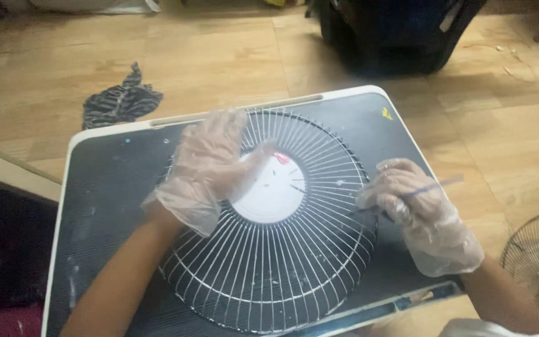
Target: Painting the spokes of a fan grill using a small brush and white paint
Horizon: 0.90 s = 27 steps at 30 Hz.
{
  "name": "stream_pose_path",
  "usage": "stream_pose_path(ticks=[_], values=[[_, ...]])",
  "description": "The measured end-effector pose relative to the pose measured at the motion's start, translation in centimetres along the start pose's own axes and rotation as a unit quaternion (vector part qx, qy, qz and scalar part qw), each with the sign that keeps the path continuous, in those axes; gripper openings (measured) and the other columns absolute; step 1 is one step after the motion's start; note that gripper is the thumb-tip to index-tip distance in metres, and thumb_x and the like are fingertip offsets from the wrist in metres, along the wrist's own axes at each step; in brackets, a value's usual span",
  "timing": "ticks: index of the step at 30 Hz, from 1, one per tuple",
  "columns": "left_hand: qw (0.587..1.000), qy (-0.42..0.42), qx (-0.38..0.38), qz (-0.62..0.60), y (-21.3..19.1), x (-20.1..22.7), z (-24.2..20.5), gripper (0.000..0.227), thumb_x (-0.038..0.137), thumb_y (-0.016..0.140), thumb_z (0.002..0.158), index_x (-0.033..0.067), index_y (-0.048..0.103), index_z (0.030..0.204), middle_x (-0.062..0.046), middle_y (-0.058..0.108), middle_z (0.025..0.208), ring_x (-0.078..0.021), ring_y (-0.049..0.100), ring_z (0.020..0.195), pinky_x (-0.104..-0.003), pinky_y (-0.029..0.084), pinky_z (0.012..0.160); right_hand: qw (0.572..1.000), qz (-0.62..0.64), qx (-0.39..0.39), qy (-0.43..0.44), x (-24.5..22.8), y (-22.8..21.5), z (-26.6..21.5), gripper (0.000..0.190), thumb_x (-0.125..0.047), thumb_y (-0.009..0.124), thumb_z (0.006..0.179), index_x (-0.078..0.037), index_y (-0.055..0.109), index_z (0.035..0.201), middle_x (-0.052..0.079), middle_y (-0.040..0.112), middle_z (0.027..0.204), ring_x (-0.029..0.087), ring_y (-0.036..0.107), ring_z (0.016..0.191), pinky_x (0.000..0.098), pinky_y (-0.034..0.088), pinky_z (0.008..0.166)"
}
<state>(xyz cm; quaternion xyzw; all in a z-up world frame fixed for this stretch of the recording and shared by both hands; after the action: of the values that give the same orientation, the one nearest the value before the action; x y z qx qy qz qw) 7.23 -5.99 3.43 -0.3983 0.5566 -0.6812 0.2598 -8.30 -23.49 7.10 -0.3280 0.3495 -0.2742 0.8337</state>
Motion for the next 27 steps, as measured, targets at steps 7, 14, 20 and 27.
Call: stream_pose_path(ticks=[7,14,20,27], values=[[1.000,0.016,0.023,0.007,-0.1,0.1,-0.2,0.082,0.067,0.028,0.092,0.0058,0.034,0.148,-0.022,0.038,0.149,-0.0367,0.032,0.137,-0.056,0.017,0.111,0.998,0.056,0.030,0.007,2.3,-0.4,-1.2,0.020,-0.010,0.043,0.103,-0.024,0.046,0.117,0.000,0.061,0.092,0.010,0.056,0.077,0.0243,0.053,0.073],[0.999,0.000,0.037,0.039,0.0,0.0,0.3,0.081,0.068,0.029,0.093,0.0094,0.039,0.147,-0.020,0.042,0.148,-0.0349,0.035,0.137,-0.054,0.023,0.109,0.830,0.394,0.104,0.381,8.5,1.9,-3.7,0.039,-0.039,0.051,0.098,-0.013,0.056,0.070,0.005,0.062,0.079,0.017,0.055,0.080,0.0333,0.043,0.081],[0.998,-0.042,-0.010,0.035,0.3,-0.2,0.4,0.080,0.069,0.025,0.091,0.0149,0.032,0.149,-0.015,0.031,0.155,-0.0327,0.026,0.141,-0.056,0.016,0.111,0.899,0.320,0.192,0.230,10.3,-1.0,-5.4,0.034,-0.046,0.053,0.101,-0.018,0.063,0.084,-0.003,0.065,0.082,0.003,0.051,0.063,0.0201,0.045,0.065],[0.999,-0.014,0.018,0.027,0.2,-0.1,0.4,0.081,0.068,0.029,0.093,0.0091,0.036,0.148,-0.020,0.036,0.151,-0.0358,0.031,0.139,-0.054,0.019,0.111,0.910,0.283,0.181,0.243,7.9,-2.1,-3.9,0.045,-0.058,0.050,0.097,-0.021,0.053,0.073,-0.005,0.060,0.077,0.008,0.054,0.080,0.0347,0.042,0.103]])
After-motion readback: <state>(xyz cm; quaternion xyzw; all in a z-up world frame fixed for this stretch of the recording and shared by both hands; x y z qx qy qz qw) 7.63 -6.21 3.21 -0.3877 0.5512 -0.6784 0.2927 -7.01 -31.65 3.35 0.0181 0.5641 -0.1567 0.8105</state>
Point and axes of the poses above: each hand's wrist, its own z-axis towards the middle knuckle, its own y-axis out of the palm, x = y × z, the point moved 10 cm from there along z, towards the middle knuckle
